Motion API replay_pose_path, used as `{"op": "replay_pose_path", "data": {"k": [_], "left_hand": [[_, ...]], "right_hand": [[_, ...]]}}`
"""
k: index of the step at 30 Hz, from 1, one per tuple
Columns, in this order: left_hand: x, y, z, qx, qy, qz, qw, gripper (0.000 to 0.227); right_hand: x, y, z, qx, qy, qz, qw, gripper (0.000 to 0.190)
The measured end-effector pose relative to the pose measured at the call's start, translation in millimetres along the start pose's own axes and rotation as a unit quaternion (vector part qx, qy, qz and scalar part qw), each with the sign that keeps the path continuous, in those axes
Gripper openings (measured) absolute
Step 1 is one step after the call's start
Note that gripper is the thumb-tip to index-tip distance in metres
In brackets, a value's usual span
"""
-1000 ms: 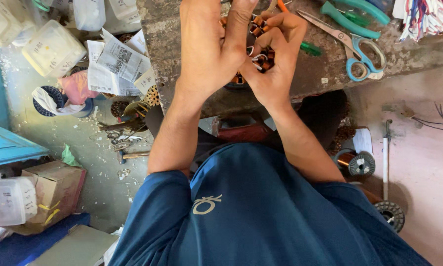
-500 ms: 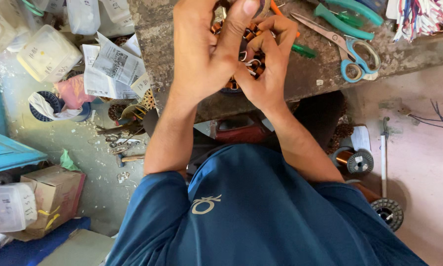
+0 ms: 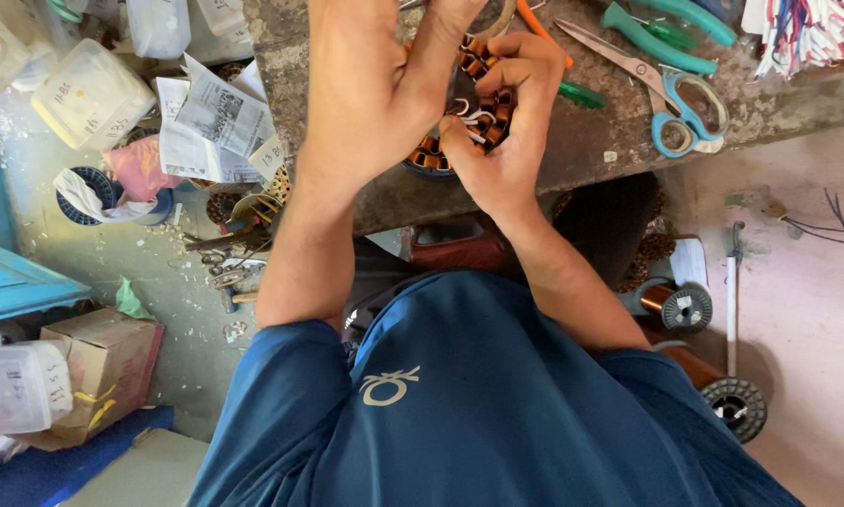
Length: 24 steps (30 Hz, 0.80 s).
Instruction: The person sits on the floor and works on a motor stator, stripping and twisting copper wires, then connecting them to the stator coils. They use scissors to cut wire and a screwdriver to adjust connections.
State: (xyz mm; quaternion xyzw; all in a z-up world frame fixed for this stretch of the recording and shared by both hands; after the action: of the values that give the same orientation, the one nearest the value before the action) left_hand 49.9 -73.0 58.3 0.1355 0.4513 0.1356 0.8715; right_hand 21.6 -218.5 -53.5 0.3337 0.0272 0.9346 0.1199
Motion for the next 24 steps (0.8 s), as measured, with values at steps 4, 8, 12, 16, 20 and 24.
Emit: {"op": "replay_pose_path", "data": {"k": [4, 8, 12, 16, 20, 24], "left_hand": [[-17.7, 20.6, -4.9, 0.013, 0.006, 0.045, 0.999, 0.028], [-29.0, 20.4, -13.5, -0.011, -0.024, 0.129, 0.991, 0.019], [-31.6, 13.7, -19.5, -0.047, -0.001, 0.142, 0.989, 0.017], [-29.6, 8.3, -22.5, -0.045, -0.015, 0.146, 0.988, 0.015], [-22.1, 1.7, -25.6, -0.035, -0.016, 0.148, 0.988, 0.014], [-13.8, -5.8, -25.5, -0.044, 0.003, 0.124, 0.991, 0.01]], "right_hand": [[-2.4, 0.5, -4.4, -0.002, -0.018, -0.007, 1.0, 0.032], [-0.3, -1.4, -8.0, -0.009, -0.025, -0.009, 1.0, 0.03], [4.9, -3.7, -9.6, -0.024, -0.004, -0.039, 0.999, 0.032], [7.3, -4.3, -10.2, -0.034, -0.008, -0.048, 0.998, 0.031], [9.4, -3.3, -10.1, -0.02, 0.001, -0.076, 0.997, 0.032], [13.9, -2.5, -8.4, -0.007, 0.002, -0.102, 0.995, 0.028]]}}
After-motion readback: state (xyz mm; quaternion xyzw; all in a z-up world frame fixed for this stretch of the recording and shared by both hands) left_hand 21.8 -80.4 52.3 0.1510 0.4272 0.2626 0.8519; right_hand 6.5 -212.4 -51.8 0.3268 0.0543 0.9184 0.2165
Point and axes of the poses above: each hand's wrist, its own z-axis towards the middle knuckle, its own y-axis out of the back of the hand, x = y × z, the point moved 2 cm from there along z, towards the middle knuckle, and after that the axes turned 12 degrees about y, right-handed, at the moved point
